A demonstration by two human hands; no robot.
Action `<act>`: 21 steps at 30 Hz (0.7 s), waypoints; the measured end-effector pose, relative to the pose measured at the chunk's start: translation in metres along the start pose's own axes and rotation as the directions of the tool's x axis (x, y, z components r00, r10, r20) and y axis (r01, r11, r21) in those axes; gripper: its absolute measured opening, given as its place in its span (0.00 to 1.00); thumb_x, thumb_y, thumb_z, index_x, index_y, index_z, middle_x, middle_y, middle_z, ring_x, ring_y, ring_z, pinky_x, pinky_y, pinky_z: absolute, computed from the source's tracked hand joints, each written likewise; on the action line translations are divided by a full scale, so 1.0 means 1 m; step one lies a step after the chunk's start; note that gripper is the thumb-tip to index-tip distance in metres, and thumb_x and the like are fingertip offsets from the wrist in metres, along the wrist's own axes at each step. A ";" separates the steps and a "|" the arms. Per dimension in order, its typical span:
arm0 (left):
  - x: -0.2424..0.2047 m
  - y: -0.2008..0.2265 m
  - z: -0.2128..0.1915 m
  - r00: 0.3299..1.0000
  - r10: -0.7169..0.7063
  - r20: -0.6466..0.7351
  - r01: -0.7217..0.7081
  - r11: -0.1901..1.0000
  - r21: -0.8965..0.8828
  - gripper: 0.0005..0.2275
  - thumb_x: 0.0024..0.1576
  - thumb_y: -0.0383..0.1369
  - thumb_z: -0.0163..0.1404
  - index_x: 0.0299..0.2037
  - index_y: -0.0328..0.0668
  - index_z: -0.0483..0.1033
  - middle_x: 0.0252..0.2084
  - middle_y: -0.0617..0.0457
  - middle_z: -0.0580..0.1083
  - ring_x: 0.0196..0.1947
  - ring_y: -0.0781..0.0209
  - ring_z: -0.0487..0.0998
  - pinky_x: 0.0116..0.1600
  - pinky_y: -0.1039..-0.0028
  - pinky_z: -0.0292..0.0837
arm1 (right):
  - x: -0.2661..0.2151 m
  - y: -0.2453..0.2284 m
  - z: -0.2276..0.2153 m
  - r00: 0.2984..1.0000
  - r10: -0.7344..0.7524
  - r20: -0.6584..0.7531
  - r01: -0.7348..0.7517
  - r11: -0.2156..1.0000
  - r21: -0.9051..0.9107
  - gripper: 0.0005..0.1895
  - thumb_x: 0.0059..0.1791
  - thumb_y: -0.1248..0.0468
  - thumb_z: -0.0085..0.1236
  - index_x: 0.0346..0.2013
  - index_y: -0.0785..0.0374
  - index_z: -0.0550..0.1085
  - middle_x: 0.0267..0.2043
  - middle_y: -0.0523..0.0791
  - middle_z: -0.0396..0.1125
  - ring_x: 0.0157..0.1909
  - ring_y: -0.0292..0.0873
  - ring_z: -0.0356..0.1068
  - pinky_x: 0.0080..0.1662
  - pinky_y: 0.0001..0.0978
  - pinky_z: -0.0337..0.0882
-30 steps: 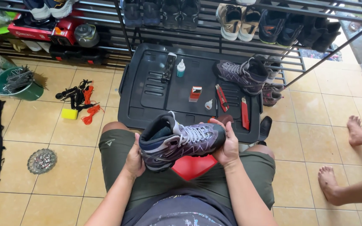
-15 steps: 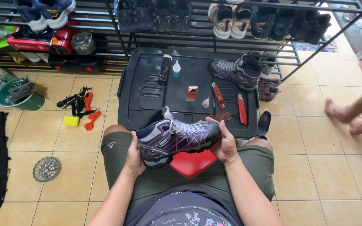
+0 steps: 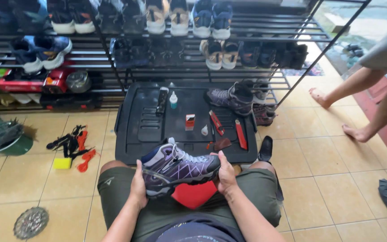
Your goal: Applying adhesive to a hiking boot and pressing the components together to repair the sole.
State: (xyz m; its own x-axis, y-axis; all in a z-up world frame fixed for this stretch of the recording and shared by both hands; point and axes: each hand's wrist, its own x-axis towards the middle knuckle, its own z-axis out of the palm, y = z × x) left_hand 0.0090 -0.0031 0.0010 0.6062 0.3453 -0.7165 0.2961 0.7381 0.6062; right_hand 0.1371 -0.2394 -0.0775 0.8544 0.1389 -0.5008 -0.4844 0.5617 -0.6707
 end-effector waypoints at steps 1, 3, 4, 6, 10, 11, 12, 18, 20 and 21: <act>0.001 0.000 0.005 0.999 0.009 -0.048 -0.008 1.000 0.030 0.33 0.59 0.59 0.38 0.61 0.38 0.75 0.58 0.42 0.77 0.57 0.45 0.77 0.61 0.58 0.72 | -0.002 -0.008 0.002 0.999 0.018 -0.035 -0.019 1.000 -0.018 0.22 0.56 0.49 0.50 0.43 0.66 0.78 0.35 0.53 0.74 0.34 0.50 0.75 0.39 0.45 0.78; 0.006 -0.016 0.001 0.995 0.014 -0.099 -0.008 0.998 0.064 0.33 0.59 0.59 0.40 0.61 0.39 0.75 0.57 0.43 0.77 0.56 0.46 0.78 0.60 0.59 0.73 | -0.009 -0.015 -0.006 0.996 0.040 -0.078 -0.043 0.998 -0.035 0.21 0.55 0.48 0.51 0.43 0.64 0.79 0.35 0.52 0.74 0.35 0.50 0.75 0.39 0.44 0.78; 0.014 -0.024 0.002 0.992 0.034 -0.121 -0.007 0.976 0.218 0.36 0.59 0.61 0.37 0.63 0.35 0.73 0.62 0.44 0.75 0.61 0.50 0.74 0.65 0.64 0.67 | -0.008 -0.024 -0.008 0.992 0.043 -0.116 -0.050 0.997 -0.060 0.21 0.54 0.49 0.54 0.41 0.65 0.79 0.34 0.52 0.74 0.33 0.50 0.75 0.37 0.45 0.78; 0.032 -0.041 -0.001 0.989 0.061 -0.133 -0.008 0.929 0.371 0.40 0.58 0.62 0.33 0.65 0.32 0.72 0.66 0.45 0.72 0.67 0.55 0.70 0.70 0.69 0.62 | 0.000 -0.043 -0.017 0.987 0.038 -0.156 -0.051 0.995 -0.081 0.20 0.52 0.49 0.57 0.39 0.65 0.80 0.32 0.51 0.75 0.31 0.49 0.75 0.36 0.45 0.77; 0.052 -0.076 -0.018 0.971 -0.023 0.239 -0.123 0.807 0.578 0.29 0.64 0.54 0.30 0.49 0.41 0.80 0.47 0.48 0.80 0.47 0.60 0.77 0.55 0.73 0.67 | 0.003 -0.089 -0.035 0.980 -0.039 -0.193 -0.036 0.927 -0.373 0.12 0.51 0.58 0.58 0.32 0.66 0.79 0.28 0.50 0.72 0.30 0.47 0.73 0.34 0.41 0.76; 0.054 -0.081 -0.019 0.916 -0.129 0.380 -0.127 0.805 0.580 0.29 0.63 0.53 0.31 0.36 0.41 0.83 0.32 0.47 0.83 0.32 0.60 0.80 0.44 0.73 0.71 | -0.001 -0.106 -0.034 0.989 -0.042 -0.140 -0.035 0.861 -0.508 0.15 0.53 0.60 0.53 0.34 0.68 0.82 0.30 0.51 0.71 0.33 0.46 0.72 0.37 0.39 0.76; 0.044 -0.078 -0.016 0.913 -0.130 0.387 -0.131 0.804 0.580 0.29 0.63 0.53 0.31 0.36 0.41 0.83 0.32 0.47 0.83 0.32 0.60 0.80 0.44 0.73 0.71 | -0.006 -0.114 -0.028 0.989 -0.050 -0.142 -0.030 0.861 -0.507 0.15 0.53 0.60 0.53 0.34 0.68 0.82 0.30 0.51 0.71 0.33 0.46 0.72 0.37 0.39 0.76; -0.004 -0.040 -0.001 0.974 -0.119 0.192 0.079 0.976 0.202 0.22 0.64 0.48 0.39 0.55 0.40 0.78 0.51 0.40 0.82 0.45 0.42 0.82 0.37 0.53 0.74 | -0.016 -0.106 -0.003 0.979 -0.034 0.202 0.186 0.564 -0.804 0.10 0.46 0.72 0.51 0.33 0.65 0.81 0.40 0.47 0.73 0.43 0.40 0.71 0.48 0.28 0.70; -0.026 -0.016 0.004 0.937 -0.183 0.298 0.190 0.982 0.003 0.39 0.62 0.62 0.30 0.60 0.30 0.76 0.50 0.28 0.77 0.49 0.31 0.78 0.51 0.45 0.73 | -0.010 -0.080 0.012 0.997 0.022 0.072 0.023 0.818 -0.575 0.16 0.54 0.59 0.55 0.33 0.70 0.81 0.31 0.49 0.73 0.31 0.40 0.71 0.38 0.31 0.73; -0.008 -0.025 -0.008 0.936 -0.181 0.302 0.188 0.982 0.008 0.39 0.62 0.62 0.30 0.60 0.30 0.76 0.50 0.28 0.77 0.49 0.31 0.78 0.51 0.45 0.73 | -0.018 -0.079 0.025 0.997 0.016 0.073 0.028 0.820 -0.571 0.16 0.54 0.59 0.55 0.33 0.70 0.81 0.31 0.49 0.73 0.31 0.40 0.71 0.38 0.31 0.73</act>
State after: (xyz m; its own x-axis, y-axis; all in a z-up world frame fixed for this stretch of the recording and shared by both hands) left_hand -0.0095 -0.0200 -0.0112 0.7369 0.0141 -0.6759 0.4106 0.7850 0.4639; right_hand 0.1646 -0.2657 -0.0017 0.8578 0.2067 -0.4706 -0.4807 -0.0014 -0.8769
